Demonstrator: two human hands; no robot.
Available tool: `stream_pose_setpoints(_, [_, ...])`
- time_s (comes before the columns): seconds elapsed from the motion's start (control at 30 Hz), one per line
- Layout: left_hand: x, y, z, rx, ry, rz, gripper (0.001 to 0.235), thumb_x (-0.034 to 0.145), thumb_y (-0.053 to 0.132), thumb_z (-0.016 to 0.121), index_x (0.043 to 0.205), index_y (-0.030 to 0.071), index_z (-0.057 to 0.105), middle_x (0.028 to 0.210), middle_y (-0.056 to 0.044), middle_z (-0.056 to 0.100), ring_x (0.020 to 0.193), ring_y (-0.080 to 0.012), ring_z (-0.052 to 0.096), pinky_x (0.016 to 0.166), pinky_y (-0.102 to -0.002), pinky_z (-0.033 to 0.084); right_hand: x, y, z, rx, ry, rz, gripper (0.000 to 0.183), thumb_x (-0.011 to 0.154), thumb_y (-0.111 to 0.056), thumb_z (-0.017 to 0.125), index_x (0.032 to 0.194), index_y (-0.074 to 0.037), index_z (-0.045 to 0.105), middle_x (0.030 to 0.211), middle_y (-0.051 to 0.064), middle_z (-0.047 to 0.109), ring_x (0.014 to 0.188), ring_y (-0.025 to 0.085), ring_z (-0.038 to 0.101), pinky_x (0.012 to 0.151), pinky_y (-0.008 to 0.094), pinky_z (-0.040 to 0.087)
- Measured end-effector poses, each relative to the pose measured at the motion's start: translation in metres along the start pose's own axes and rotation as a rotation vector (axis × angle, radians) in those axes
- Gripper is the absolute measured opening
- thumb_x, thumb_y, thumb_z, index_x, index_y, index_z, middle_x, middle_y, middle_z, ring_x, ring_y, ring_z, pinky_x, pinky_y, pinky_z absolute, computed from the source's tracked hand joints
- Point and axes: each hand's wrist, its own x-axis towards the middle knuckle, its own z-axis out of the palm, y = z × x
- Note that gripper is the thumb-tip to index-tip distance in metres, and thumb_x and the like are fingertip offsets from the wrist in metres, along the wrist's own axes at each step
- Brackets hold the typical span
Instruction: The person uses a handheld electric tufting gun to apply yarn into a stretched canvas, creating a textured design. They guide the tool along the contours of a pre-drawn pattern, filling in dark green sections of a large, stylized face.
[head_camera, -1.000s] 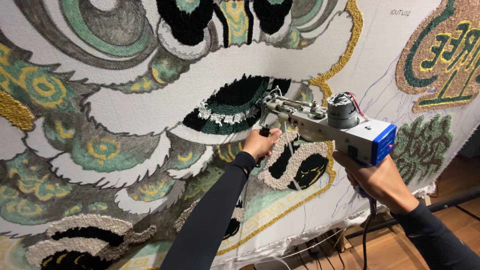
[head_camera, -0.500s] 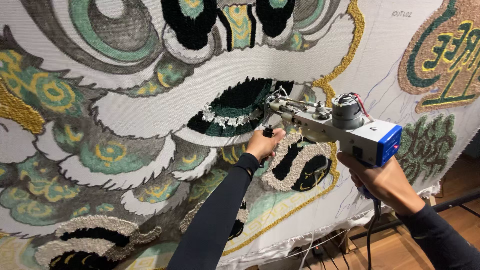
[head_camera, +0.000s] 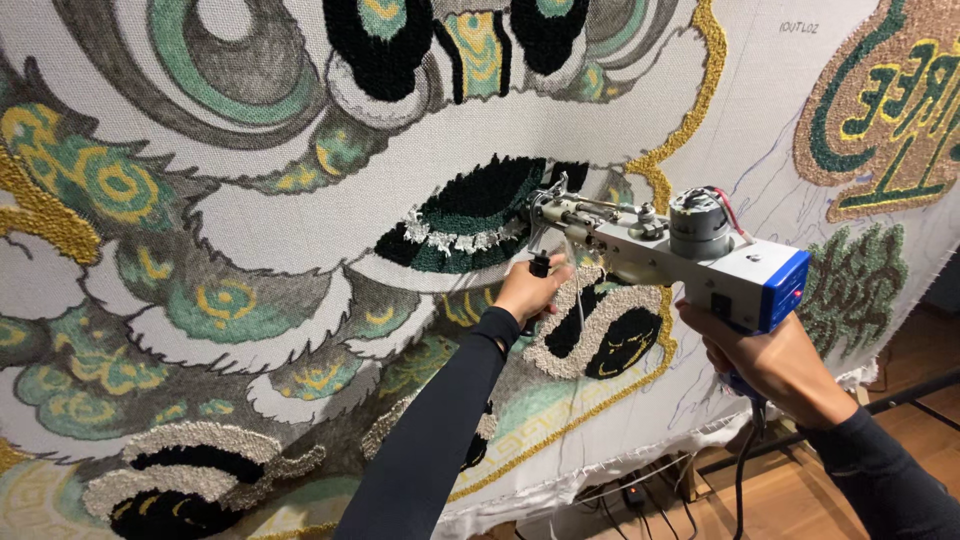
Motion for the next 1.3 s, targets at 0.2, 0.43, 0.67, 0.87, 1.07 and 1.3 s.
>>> stream_pose_setpoints(0.2, [-0.012,0.001,0.030,-0.262,-0.158,0.050,0.066,0.093,0.026,0.064,0.156,0.018,0.047,0.123,0.003,0.064,0.059,-0.0155,0.076,0.044,-0.026,0.049,0.005,0.012,-0.038,0.191,-0.072,0.015,0.035,0.092,-0.023,0.066,0.119,-0.002,0.074,0.063,0.003,0.050,0.053,0.014,0.048,0.048,0.032,0.040])
stream_pose_setpoints(0.43, [-0.055,0.031,0.081,-0.291,0.025,-0.030,0.034,0.093,0.029,0.066,0.117,0.007,0.074,0.097,-0.006,0.073,0.052,-0.0142,0.066,0.038,-0.025,0.041,-0.005,0.049,-0.082,0.282,-0.033,0.128,0.035,0.098,-0.018,0.056,0.123,0.002,0.069,0.064,0.008,0.051,0.053,0.019,0.047,0.050,0.035,0.041])
stream_pose_setpoints(0.67, [-0.065,0.041,0.093,-0.246,0.017,-0.032,0.023,0.092,0.023,0.067,0.099,0.003,0.074,0.086,-0.003,0.072,0.056,-0.0139,0.069,0.040,-0.026,0.042,-0.016,0.062,-0.099,0.368,-0.055,0.131,0.040,0.098,-0.022,0.057,0.128,0.000,0.069,0.066,0.005,0.050,0.056,0.016,0.046,0.052,0.033,0.041])
stream_pose_setpoints(0.87, [-0.058,0.026,0.090,-0.242,0.016,-0.092,0.027,0.091,0.027,0.070,0.108,0.006,0.070,0.093,-0.004,0.072,0.057,-0.0145,0.069,0.041,-0.026,0.041,-0.016,0.050,-0.087,0.328,-0.032,0.186,0.040,0.094,-0.025,0.061,0.125,-0.002,0.072,0.065,0.005,0.050,0.054,0.018,0.048,0.049,0.034,0.039])
stream_pose_setpoints(1.07, [-0.037,0.003,0.084,-0.262,-0.003,-0.124,0.038,0.091,0.034,0.070,0.119,0.008,0.069,0.100,-0.003,0.072,0.057,-0.0144,0.070,0.040,-0.027,0.042,-0.014,0.038,-0.074,0.334,-0.063,0.183,0.040,0.093,-0.027,0.062,0.124,-0.003,0.073,0.064,0.004,0.049,0.053,0.016,0.047,0.047,0.033,0.039])
stream_pose_setpoints(1.3, [-0.035,0.005,0.078,-0.253,-0.002,-0.123,0.043,0.091,0.039,0.072,0.118,0.006,0.070,0.097,-0.002,0.073,0.053,-0.0149,0.069,0.039,-0.027,0.040,-0.011,0.038,-0.069,0.347,-0.024,0.232,0.035,0.094,-0.026,0.064,0.118,-0.003,0.073,0.066,0.003,0.051,0.054,0.017,0.048,0.048,0.034,0.039])
